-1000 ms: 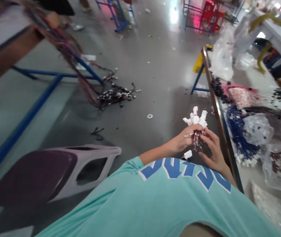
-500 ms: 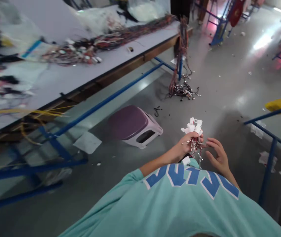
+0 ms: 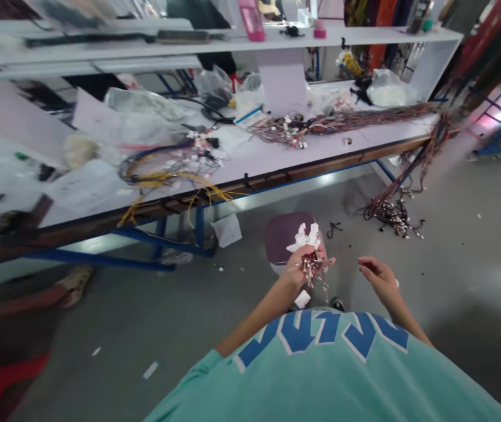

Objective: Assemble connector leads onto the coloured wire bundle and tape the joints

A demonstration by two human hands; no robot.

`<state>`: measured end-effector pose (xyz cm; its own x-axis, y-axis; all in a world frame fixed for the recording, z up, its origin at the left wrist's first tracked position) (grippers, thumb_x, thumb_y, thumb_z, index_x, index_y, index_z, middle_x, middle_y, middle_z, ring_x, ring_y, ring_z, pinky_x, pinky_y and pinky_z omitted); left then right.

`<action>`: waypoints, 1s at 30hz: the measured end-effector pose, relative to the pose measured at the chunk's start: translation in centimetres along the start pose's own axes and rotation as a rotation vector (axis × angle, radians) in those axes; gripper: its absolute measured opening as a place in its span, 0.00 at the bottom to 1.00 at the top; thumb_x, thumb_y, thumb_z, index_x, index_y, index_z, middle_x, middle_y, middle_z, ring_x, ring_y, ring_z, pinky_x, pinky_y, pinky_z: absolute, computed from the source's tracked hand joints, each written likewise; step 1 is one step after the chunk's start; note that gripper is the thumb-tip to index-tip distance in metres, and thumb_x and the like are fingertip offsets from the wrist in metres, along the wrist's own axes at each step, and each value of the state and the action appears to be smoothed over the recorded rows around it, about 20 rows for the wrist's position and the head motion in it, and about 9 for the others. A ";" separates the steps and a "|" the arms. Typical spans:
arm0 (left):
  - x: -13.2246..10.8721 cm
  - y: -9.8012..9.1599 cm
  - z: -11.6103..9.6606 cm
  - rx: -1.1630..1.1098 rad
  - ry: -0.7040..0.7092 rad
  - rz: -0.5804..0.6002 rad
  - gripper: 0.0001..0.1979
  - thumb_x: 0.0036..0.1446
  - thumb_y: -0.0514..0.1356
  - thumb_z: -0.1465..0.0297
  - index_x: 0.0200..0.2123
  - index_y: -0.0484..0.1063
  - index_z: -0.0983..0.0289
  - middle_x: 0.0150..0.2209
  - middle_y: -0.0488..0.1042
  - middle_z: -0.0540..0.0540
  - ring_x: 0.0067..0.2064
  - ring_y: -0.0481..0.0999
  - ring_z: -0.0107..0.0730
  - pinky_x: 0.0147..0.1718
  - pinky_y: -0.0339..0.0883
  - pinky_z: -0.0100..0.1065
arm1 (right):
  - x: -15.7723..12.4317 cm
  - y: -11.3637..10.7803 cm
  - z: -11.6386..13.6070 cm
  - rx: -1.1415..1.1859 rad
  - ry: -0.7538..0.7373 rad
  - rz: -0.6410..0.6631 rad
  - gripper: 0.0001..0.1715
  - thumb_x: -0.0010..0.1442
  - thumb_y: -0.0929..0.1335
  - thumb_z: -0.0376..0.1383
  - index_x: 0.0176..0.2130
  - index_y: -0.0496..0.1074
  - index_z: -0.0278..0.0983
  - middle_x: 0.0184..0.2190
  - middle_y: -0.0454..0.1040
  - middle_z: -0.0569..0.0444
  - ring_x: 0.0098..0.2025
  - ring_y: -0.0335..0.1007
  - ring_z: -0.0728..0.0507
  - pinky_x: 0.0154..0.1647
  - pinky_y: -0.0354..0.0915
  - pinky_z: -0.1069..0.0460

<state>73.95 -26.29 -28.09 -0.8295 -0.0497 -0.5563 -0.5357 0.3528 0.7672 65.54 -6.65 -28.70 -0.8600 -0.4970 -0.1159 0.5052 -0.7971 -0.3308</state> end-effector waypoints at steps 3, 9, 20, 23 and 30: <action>0.1 -2.3 -4.8 -0.082 0.103 -0.062 0.06 0.45 0.54 0.79 0.26 0.70 0.68 0.20 0.70 0.52 0.22 0.72 0.27 0.41 0.73 0.40 | 2.9 3.3 0.9 -0.022 0.028 0.056 0.17 0.47 0.66 0.45 0.33 0.75 0.37 0.32 0.78 0.49 0.35 0.73 0.43 0.40 0.69 0.46; 1.0 -8.1 -14.9 -0.134 0.131 -0.109 0.07 0.48 0.53 0.81 0.26 0.70 0.68 0.21 0.71 0.53 0.21 0.70 0.25 0.41 0.73 0.42 | 5.3 11.8 0.7 -0.020 0.093 -0.016 0.17 0.46 0.66 0.46 0.31 0.75 0.37 0.31 0.77 0.49 0.34 0.73 0.42 0.37 0.69 0.47; 3.1 -13.7 -31.6 -0.004 0.200 -0.151 0.12 0.50 0.48 0.81 0.20 0.66 0.68 0.17 0.69 0.52 0.21 0.70 0.25 0.44 0.71 0.47 | 6.9 25.3 2.3 -0.241 0.192 0.144 0.21 0.47 0.61 0.46 0.32 0.75 0.37 0.35 0.77 0.47 0.38 0.73 0.42 0.43 0.68 0.46; 4.4 -14.2 -34.7 0.032 0.245 -0.190 0.11 0.49 0.49 0.81 0.18 0.64 0.68 0.17 0.68 0.52 0.21 0.70 0.26 0.43 0.71 0.46 | 8.6 25.7 2.2 -0.279 0.181 0.133 0.20 0.47 0.61 0.44 0.32 0.75 0.37 0.35 0.77 0.48 0.38 0.73 0.42 0.44 0.67 0.46; 7.6 -14.5 -41.8 0.116 0.315 -0.261 0.08 0.48 0.53 0.81 0.19 0.63 0.67 0.17 0.67 0.50 0.21 0.69 0.26 0.38 0.73 0.45 | 13.7 25.9 3.6 -0.317 0.102 0.023 0.18 0.49 0.61 0.43 0.32 0.75 0.38 0.34 0.77 0.50 0.37 0.73 0.43 0.43 0.67 0.47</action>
<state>68.77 -70.81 -30.10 -0.6855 -0.4279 -0.5890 -0.7280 0.3921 0.5624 67.11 -35.38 -35.51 -0.8593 -0.4639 -0.2152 0.4911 -0.6315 -0.6000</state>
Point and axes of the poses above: each hand's wrist, its own x-axis towards the middle knuckle, its own y-axis out of the palm, z = x × y, the point moved 3 cm from there along x, towards the middle knuckle
